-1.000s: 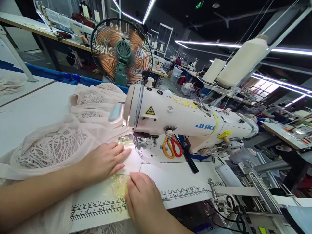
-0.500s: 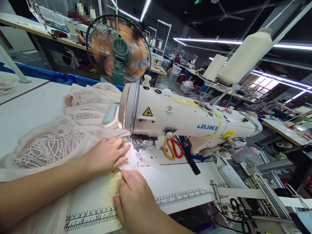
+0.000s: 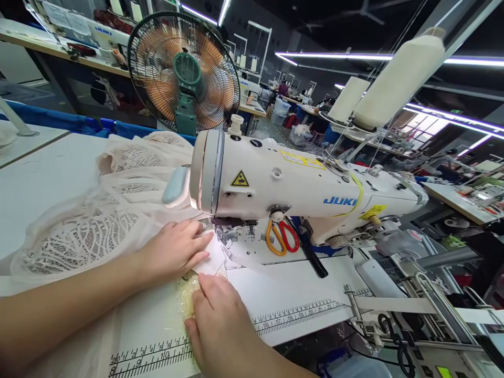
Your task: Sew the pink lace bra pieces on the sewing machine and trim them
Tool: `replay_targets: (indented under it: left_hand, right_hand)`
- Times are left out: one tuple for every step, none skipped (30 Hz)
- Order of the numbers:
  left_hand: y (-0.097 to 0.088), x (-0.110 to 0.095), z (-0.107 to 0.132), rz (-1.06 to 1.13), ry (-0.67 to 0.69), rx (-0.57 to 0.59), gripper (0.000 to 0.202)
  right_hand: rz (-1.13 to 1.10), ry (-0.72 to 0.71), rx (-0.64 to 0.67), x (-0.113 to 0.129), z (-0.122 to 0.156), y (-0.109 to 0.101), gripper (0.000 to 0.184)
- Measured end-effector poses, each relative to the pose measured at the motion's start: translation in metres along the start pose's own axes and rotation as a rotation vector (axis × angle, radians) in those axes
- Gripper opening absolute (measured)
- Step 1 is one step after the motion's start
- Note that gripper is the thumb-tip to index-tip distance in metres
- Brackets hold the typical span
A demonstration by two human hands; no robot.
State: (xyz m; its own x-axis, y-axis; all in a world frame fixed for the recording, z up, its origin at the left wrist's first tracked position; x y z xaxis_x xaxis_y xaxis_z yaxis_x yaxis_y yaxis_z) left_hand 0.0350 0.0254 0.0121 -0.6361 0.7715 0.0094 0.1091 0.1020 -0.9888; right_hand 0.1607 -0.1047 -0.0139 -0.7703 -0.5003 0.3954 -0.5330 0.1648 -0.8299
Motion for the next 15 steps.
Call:
replay_targets:
  left_hand:
    - [0.002, 0.001, 0.000, 0.012, -0.008, -0.003, 0.028]
    - [0.003, 0.002, -0.001, 0.023, -0.017, -0.004, 0.027]
    - [0.005, 0.003, -0.002, 0.032, -0.026, -0.003, 0.027]
    - [0.007, 0.004, -0.003, 0.039, -0.034, -0.003, 0.027]
    - [0.008, 0.005, -0.004, 0.044, -0.038, -0.001, 0.028]
    - [0.009, 0.007, -0.006, 0.047, -0.042, -0.001, 0.028]
    - [0.009, 0.009, -0.007, 0.050, -0.041, -0.001, 0.030]
    - [0.008, 0.011, -0.009, 0.052, -0.040, -0.002, 0.031]
    - [0.007, 0.013, -0.011, 0.052, -0.036, 0.003, 0.031]
    - [0.006, 0.016, -0.013, 0.049, -0.029, 0.010, 0.031]
    - [0.005, 0.019, -0.015, 0.040, -0.019, 0.015, 0.031]
    - [0.004, 0.021, -0.017, 0.025, -0.004, 0.010, 0.029]
    - [0.003, 0.023, -0.018, 0.001, 0.015, -0.010, 0.028]
    - [0.002, 0.023, -0.018, -0.031, 0.038, -0.046, 0.027]
    - [0.001, 0.022, -0.016, -0.066, 0.068, -0.092, 0.025]
  right_hand:
    - [0.001, 0.006, -0.002, 0.000, 0.000, 0.000, 0.032]
    - [0.000, 0.011, -0.003, 0.001, 0.000, 0.001, 0.032]
    - [0.000, 0.016, -0.003, 0.001, 0.000, 0.001, 0.031]
    - [0.000, 0.019, -0.002, 0.001, 0.000, 0.002, 0.030]
    - [0.000, 0.021, -0.003, 0.001, -0.001, 0.002, 0.030]
    - [0.002, 0.023, -0.004, 0.000, -0.002, 0.002, 0.030]
    - [0.003, 0.025, -0.005, 0.000, -0.003, 0.003, 0.030]
    - [0.004, 0.029, -0.003, -0.001, -0.004, 0.003, 0.030]
    - [0.004, 0.036, 0.002, -0.002, -0.006, 0.004, 0.030]
    - [0.005, 0.045, 0.011, -0.002, -0.007, 0.004, 0.030]
    - [0.007, 0.054, 0.022, -0.003, -0.009, 0.005, 0.030]
    - [0.011, 0.066, 0.032, -0.003, -0.011, 0.006, 0.030]
    - [0.016, 0.077, 0.040, -0.004, -0.013, 0.006, 0.030]
    - [0.023, 0.088, 0.049, -0.004, -0.014, 0.007, 0.030]
    - [0.030, 0.098, 0.054, -0.003, -0.016, 0.007, 0.030]
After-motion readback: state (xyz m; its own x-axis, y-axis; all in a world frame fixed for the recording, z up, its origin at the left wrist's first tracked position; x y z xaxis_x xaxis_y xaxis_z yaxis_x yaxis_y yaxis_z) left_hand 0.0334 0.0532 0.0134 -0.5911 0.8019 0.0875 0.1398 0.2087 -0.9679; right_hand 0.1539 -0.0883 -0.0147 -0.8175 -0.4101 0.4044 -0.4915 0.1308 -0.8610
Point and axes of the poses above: each hand's wrist, its own z-axis away from the middle knuckle, its own y-axis out of the palm, x = y × z, the point moved 2 cm from there along -z, towards the middle knuckle, and after that the axes turned 1 degree about y, right-handed, at the moved point
